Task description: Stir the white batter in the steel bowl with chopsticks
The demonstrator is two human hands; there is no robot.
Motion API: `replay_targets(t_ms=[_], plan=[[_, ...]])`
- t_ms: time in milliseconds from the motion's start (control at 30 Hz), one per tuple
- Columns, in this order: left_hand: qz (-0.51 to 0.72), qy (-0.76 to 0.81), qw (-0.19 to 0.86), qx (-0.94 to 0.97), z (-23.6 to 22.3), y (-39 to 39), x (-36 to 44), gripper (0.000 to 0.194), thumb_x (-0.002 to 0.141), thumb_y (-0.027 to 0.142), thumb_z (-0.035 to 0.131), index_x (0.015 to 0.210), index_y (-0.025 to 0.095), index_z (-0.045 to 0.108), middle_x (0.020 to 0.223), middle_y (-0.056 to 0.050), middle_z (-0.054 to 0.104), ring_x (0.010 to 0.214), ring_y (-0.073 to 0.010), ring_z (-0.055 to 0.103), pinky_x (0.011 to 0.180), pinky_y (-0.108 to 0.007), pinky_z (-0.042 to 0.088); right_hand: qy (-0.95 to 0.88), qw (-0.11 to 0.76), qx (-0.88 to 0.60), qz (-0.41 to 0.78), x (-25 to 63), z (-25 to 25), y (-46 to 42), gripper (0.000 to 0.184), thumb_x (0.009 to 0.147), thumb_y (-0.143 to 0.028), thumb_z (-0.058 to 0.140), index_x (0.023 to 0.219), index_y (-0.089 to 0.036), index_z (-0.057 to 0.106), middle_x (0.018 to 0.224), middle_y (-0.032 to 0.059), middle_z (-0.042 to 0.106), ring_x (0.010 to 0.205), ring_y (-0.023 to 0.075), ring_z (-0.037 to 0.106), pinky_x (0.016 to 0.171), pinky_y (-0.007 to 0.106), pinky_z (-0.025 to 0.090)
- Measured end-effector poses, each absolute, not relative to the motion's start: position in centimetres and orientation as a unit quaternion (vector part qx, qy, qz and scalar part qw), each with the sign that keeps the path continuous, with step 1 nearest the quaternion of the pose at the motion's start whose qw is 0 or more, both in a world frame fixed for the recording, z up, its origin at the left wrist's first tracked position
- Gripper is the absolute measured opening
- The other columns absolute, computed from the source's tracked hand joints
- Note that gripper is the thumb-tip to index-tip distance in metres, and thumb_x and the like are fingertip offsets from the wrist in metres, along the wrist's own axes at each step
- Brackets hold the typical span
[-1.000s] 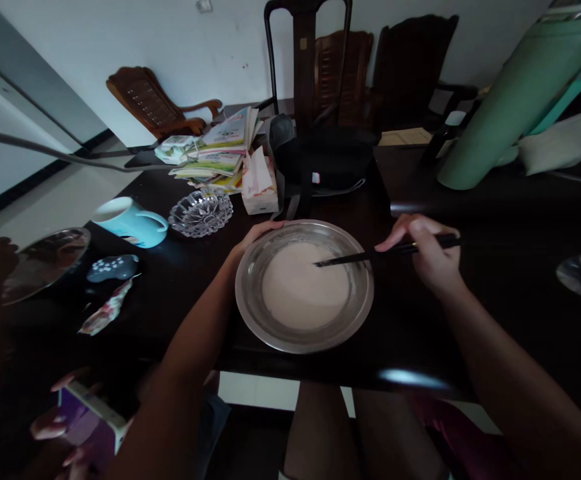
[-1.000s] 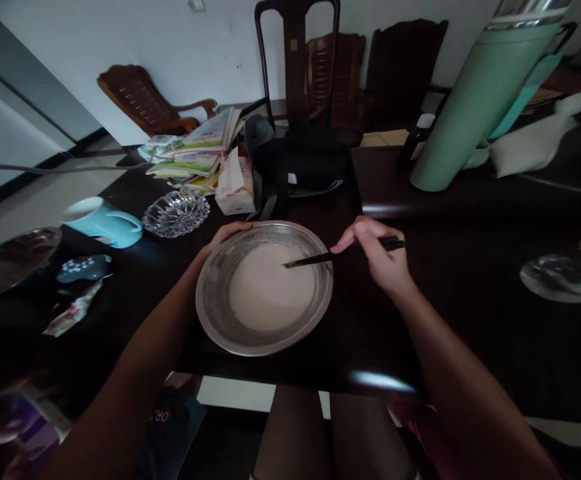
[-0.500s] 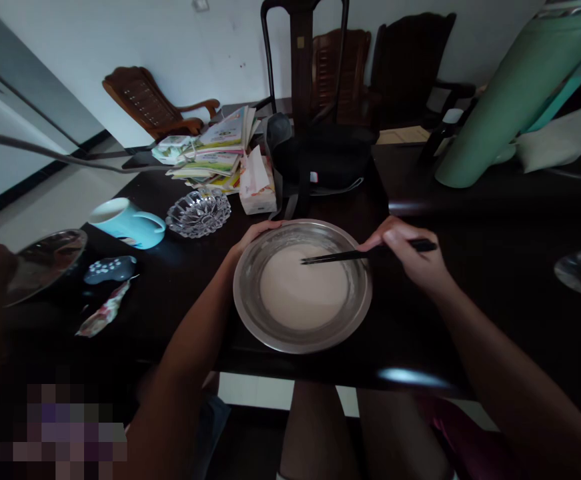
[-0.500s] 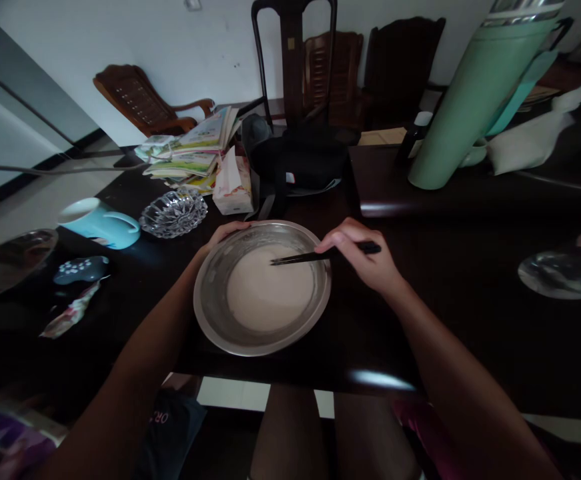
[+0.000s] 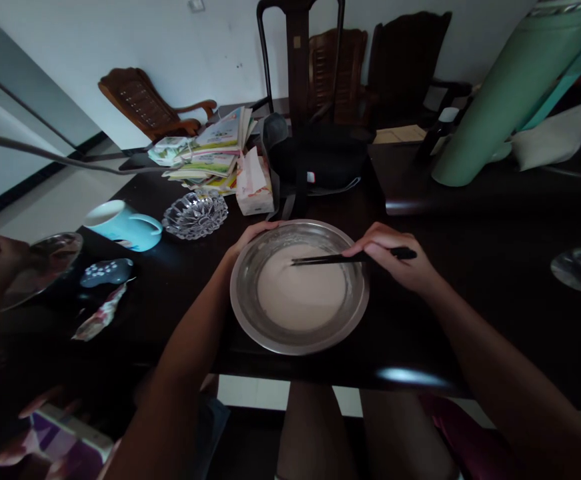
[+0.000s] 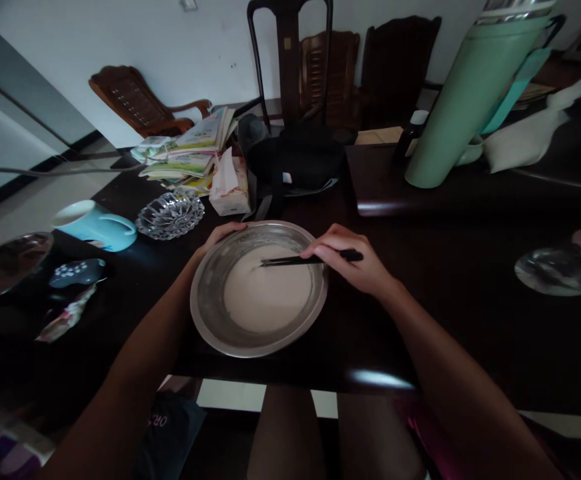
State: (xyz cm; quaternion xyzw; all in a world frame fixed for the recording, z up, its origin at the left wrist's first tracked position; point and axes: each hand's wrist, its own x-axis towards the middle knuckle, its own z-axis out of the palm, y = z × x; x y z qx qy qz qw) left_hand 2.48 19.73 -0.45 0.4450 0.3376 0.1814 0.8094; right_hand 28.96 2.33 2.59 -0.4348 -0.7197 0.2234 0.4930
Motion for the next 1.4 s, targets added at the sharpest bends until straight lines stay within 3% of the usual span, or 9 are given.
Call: replay_targets(t_ms=[200, 300, 467, 600, 733, 1000, 1133, 1300, 1400], plan=[[0.183, 0.315, 0.815, 0.45, -0.2, 19.4, 2.7, 0.033, 0.08, 0.023, 0.053, 0.108, 0.015, 0.07, 0.073, -0.002, 0.074, 0.068, -0.0178, 0.067, 0.073, -0.026, 0.049, -0.584, 0.667, -0.392, 0.247, 30.7, 2.5, 2.7, 0.036, 0.095, -0.038, 0.048, 0.072, -0.024, 0.072, 0.055, 0.0012, 0.067, 0.056, 0.0171, 0.059, 0.06, 0.033, 0.044], [0.185, 0.334, 0.81, 0.445, -0.1, 19.5, 2.6, 0.032, 0.08, 0.023, 0.053, 0.106, 0.014, 0.07, 0.072, -0.002, 0.074, 0.063, -0.0167, 0.066, 0.072, -0.026, 0.05, -0.618, 0.625, -0.357, 0.318, 30.0, 2.6, 2.5, 0.04, 0.096, -0.039, 0.046, 0.07, -0.023, 0.072, 0.055, 0.0018, 0.067, 0.054, 0.0164, 0.058, 0.055, 0.032, 0.043], [0.186, 0.374, 0.802, 0.427, -0.2, 19.5, 2.5, 0.03, 0.083, 0.025, 0.051, 0.102, 0.013, 0.071, 0.066, -0.002, 0.072, 0.059, -0.016, 0.064, 0.067, -0.026, 0.05, -0.732, 0.469, -0.405, 0.284, 28.7, 3.0, 2.1, 0.032, 0.095, -0.039, 0.048, 0.088, -0.024, 0.076, 0.083, 0.0039, 0.074, 0.078, 0.0181, 0.064, 0.073, 0.033, 0.047], [0.19, 0.332, 0.815, 0.436, 0.1, 19.1, 2.7, 0.029, 0.08, 0.023, 0.051, 0.1, 0.013, 0.071, 0.065, -0.002, 0.072, 0.059, -0.016, 0.065, 0.067, -0.025, 0.05, -0.675, 0.547, -0.45, 0.207, 29.9, 3.0, 2.4, 0.032, 0.094, -0.039, 0.049, 0.08, -0.025, 0.075, 0.078, 0.003, 0.073, 0.073, 0.0189, 0.063, 0.072, 0.037, 0.047], [0.184, 0.33, 0.814, 0.442, 0.1, 19.2, 2.8, 0.03, 0.081, 0.023, 0.049, 0.1, 0.014, 0.071, 0.068, -0.003, 0.073, 0.061, -0.017, 0.066, 0.07, -0.027, 0.05, -0.574, 0.663, -0.41, 0.252, 31.2, 2.7, 2.6, 0.039, 0.094, -0.042, 0.048, 0.067, -0.024, 0.071, 0.055, 0.0026, 0.067, 0.055, 0.0187, 0.058, 0.059, 0.036, 0.045], [0.185, 0.365, 0.805, 0.43, -0.2, 19.5, 2.5, 0.033, 0.08, 0.025, 0.053, 0.107, 0.013, 0.07, 0.071, -0.003, 0.074, 0.061, -0.0168, 0.065, 0.069, -0.026, 0.05, -0.73, 0.464, -0.414, 0.283, 28.6, 2.9, 2.2, 0.03, 0.094, -0.037, 0.05, 0.089, -0.023, 0.076, 0.083, 0.0044, 0.073, 0.078, 0.0177, 0.063, 0.073, 0.032, 0.047], [0.186, 0.331, 0.814, 0.44, 0.1, 19.2, 2.7, 0.034, 0.08, 0.022, 0.052, 0.107, 0.013, 0.07, 0.066, -0.002, 0.072, 0.061, -0.0174, 0.065, 0.07, -0.027, 0.05, -0.69, 0.511, -0.465, 0.216, 29.4, 2.9, 2.4, 0.03, 0.095, -0.036, 0.049, 0.085, -0.025, 0.076, 0.081, 0.0032, 0.073, 0.076, 0.0173, 0.062, 0.074, 0.033, 0.047], [0.187, 0.343, 0.804, 0.449, -0.5, 19.7, 2.6, 0.03, 0.081, 0.025, 0.052, 0.103, 0.016, 0.071, 0.068, -0.001, 0.072, 0.064, -0.0161, 0.065, 0.072, -0.025, 0.049, -0.599, 0.629, -0.42, 0.263, 30.5, 2.6, 2.5, 0.042, 0.095, -0.043, 0.047, 0.067, -0.024, 0.072, 0.058, 0.0028, 0.067, 0.057, 0.0167, 0.06, 0.058, 0.032, 0.047], [0.182, 0.347, 0.8, 0.454, -0.5, 19.7, 2.5, 0.029, 0.082, 0.025, 0.05, 0.101, 0.018, 0.071, 0.067, 0.0, 0.072, 0.062, -0.0157, 0.064, 0.071, -0.026, 0.05, -0.632, 0.59, -0.389, 0.32, 29.8, 2.6, 2.3, 0.041, 0.095, -0.042, 0.046, 0.071, -0.023, 0.073, 0.061, 0.003, 0.069, 0.06, 0.0163, 0.063, 0.058, 0.03, 0.047]])
